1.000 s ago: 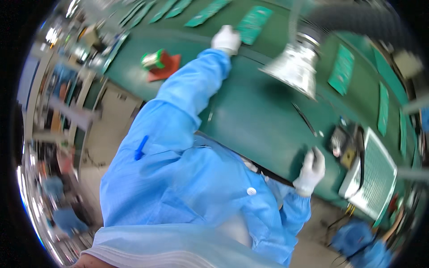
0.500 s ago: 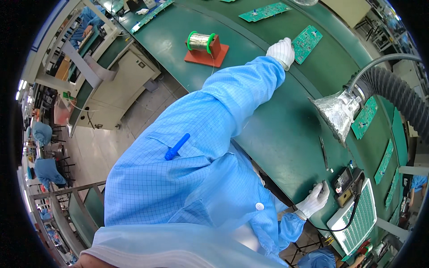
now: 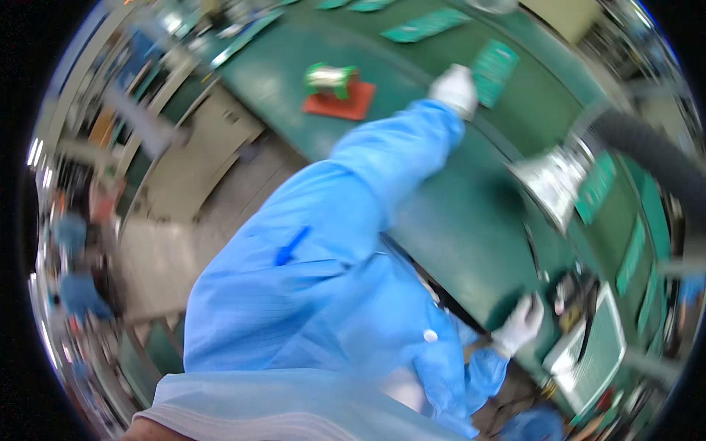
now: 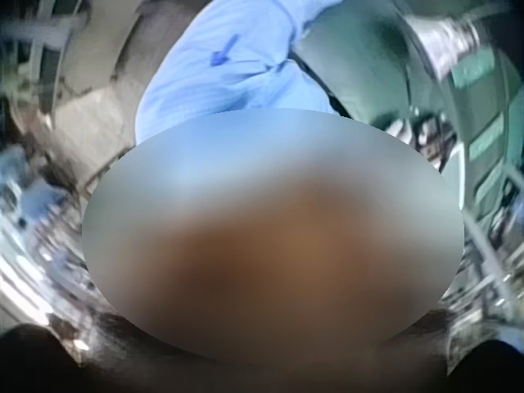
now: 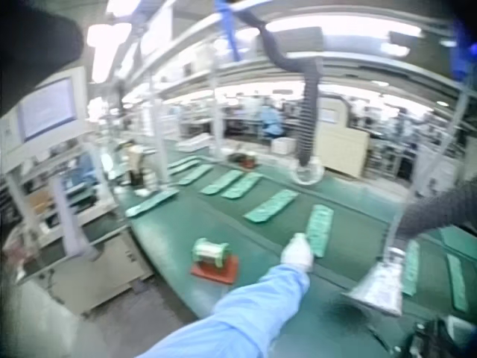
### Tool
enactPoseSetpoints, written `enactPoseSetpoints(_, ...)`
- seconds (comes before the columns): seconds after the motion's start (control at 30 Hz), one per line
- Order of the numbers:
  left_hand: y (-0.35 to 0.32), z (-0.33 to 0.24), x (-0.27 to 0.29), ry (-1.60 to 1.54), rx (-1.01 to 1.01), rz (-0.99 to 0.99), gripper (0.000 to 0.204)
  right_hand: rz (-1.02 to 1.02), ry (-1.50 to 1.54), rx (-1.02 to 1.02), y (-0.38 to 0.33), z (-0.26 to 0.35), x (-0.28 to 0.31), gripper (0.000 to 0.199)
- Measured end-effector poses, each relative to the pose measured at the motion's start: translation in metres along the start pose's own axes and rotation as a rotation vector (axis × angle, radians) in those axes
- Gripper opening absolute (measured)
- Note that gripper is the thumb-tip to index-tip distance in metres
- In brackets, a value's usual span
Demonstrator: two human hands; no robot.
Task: Soldering electronic components onto printed circuit boards at a manual assembly station.
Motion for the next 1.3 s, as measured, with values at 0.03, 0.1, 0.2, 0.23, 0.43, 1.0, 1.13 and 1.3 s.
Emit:
enactPoseSetpoints(0.03,0.001,-0.001,0.000,0.029,-0.039,0.017,0.025,0.058,-0.036,0.038,-0.005,0.012,-0.005,0.030)
enactPoseSetpoints(0.1,0.007,0.006,-0.016,0.117,0.002,0.174,0.025,0.140,-0.106,-0.069,-0.015,0.023,0.000,0.026)
enactPoseSetpoints(0.2,0.017,-0.013,-0.022,0.287,-0.189,0.116,0.031,0.126,-0.425,0.519,-0.033,0.108,0.054,0.025)
enactPoseSetpoints(0.23,0.017,0.002,-0.028,0.015,0.006,0.134,0.035,0.128,-0.404,0.441,-0.024,0.114,0.086,0.026)
enactPoseSetpoints(0.43,0.018,0.016,-0.028,0.125,0.023,-0.023,0.042,-0.345,-0.267,0.143,0.074,0.111,0.268,0.029)
enactPoseSetpoints(1.0,0.022,0.068,0.010,0.319,0.176,-0.385,0.041,-0.122,-1.513,-0.202,0.439,-0.098,0.360,0.049)
enactPoseSetpoints(1.13,0.038,0.119,0.022,0.547,0.092,-0.494,0.052,-0.085,-1.551,-0.273,0.500,-0.122,0.359,0.055)
enactPoseSetpoints(1.3,0.053,0.171,0.022,0.694,0.089,-0.483,0.059,-0.120,-1.574,-0.352,0.547,-0.157,0.361,0.065)
Point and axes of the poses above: each hand's wrist, its own y-axis towards the middle knuckle, its own x-axis out of the back of the hand, z = x × y, the point moved 9 cm from there along y, towards the middle knuckle, and after that the axes turned 8 degrees about -x, right-handed, at the moved point
